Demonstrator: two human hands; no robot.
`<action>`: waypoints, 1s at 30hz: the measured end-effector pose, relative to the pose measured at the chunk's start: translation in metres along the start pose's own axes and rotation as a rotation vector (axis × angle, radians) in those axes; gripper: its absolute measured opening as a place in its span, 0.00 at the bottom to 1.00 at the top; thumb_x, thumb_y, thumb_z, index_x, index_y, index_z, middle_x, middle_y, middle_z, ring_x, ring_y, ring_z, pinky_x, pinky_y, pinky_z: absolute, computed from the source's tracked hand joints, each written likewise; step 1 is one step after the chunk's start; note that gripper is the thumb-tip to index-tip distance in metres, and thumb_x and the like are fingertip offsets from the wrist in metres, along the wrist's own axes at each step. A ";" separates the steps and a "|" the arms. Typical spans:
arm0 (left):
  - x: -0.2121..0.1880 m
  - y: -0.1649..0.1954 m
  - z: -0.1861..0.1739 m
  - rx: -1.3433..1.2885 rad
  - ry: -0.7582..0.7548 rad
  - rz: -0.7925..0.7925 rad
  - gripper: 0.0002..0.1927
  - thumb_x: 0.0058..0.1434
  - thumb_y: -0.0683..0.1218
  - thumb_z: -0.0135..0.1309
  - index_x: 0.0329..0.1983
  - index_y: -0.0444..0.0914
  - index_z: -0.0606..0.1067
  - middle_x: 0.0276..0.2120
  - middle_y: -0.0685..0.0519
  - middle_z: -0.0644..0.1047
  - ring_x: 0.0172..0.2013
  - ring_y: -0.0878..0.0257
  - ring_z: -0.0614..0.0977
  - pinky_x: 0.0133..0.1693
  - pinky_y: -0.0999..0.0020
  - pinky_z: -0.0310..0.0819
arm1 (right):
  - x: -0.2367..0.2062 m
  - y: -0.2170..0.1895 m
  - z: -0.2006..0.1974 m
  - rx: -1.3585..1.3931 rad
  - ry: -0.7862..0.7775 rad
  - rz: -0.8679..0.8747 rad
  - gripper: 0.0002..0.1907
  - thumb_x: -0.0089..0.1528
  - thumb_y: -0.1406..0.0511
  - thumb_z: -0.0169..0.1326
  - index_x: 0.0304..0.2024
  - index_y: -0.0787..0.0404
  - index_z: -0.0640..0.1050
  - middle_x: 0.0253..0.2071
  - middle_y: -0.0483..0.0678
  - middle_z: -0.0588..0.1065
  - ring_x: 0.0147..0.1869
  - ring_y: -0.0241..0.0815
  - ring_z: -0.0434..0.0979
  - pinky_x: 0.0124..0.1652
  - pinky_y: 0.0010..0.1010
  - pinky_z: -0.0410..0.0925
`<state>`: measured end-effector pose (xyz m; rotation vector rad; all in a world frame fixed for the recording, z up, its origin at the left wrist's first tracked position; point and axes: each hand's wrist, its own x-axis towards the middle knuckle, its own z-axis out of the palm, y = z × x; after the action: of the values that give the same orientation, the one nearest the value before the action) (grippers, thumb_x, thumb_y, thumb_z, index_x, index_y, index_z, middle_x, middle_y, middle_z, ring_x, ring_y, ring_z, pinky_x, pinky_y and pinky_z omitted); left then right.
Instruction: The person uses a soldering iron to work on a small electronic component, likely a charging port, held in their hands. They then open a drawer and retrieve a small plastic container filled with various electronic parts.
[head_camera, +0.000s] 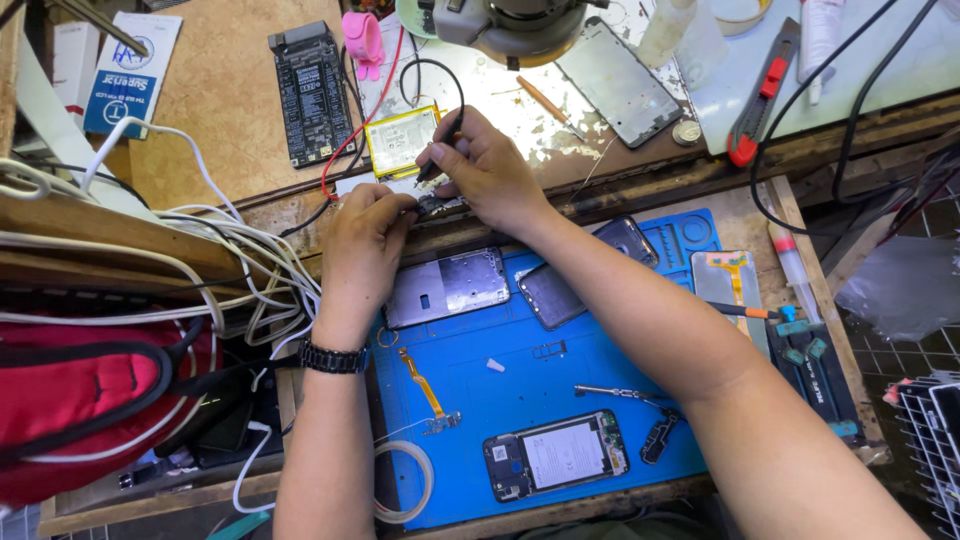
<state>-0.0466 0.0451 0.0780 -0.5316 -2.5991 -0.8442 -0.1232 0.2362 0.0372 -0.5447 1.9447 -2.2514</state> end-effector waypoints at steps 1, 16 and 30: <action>0.000 0.001 -0.001 0.022 -0.011 0.020 0.05 0.63 0.41 0.59 0.41 0.38 0.80 0.38 0.48 0.77 0.42 0.48 0.79 0.42 0.55 0.72 | -0.001 0.001 0.000 -0.016 0.008 0.000 0.08 0.71 0.65 0.51 0.49 0.60 0.69 0.44 0.46 0.79 0.46 0.30 0.80 0.38 0.23 0.78; 0.016 0.007 -0.023 0.117 -0.288 0.153 0.04 0.60 0.42 0.57 0.37 0.38 0.76 0.37 0.47 0.76 0.42 0.46 0.79 0.41 0.52 0.72 | -0.009 -0.015 0.005 -0.086 0.002 0.005 0.08 0.70 0.65 0.50 0.47 0.62 0.70 0.43 0.46 0.79 0.45 0.31 0.80 0.39 0.24 0.78; 0.016 0.017 -0.022 0.204 -0.146 0.049 0.07 0.59 0.45 0.57 0.31 0.36 0.75 0.33 0.47 0.77 0.37 0.45 0.80 0.36 0.48 0.72 | -0.010 -0.031 0.011 -0.113 -0.018 -0.021 0.08 0.70 0.65 0.51 0.48 0.63 0.70 0.42 0.47 0.79 0.44 0.31 0.79 0.40 0.25 0.77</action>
<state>-0.0482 0.0478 0.1101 -0.6155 -2.7506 -0.5337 -0.1058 0.2341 0.0663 -0.5993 2.0764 -2.1509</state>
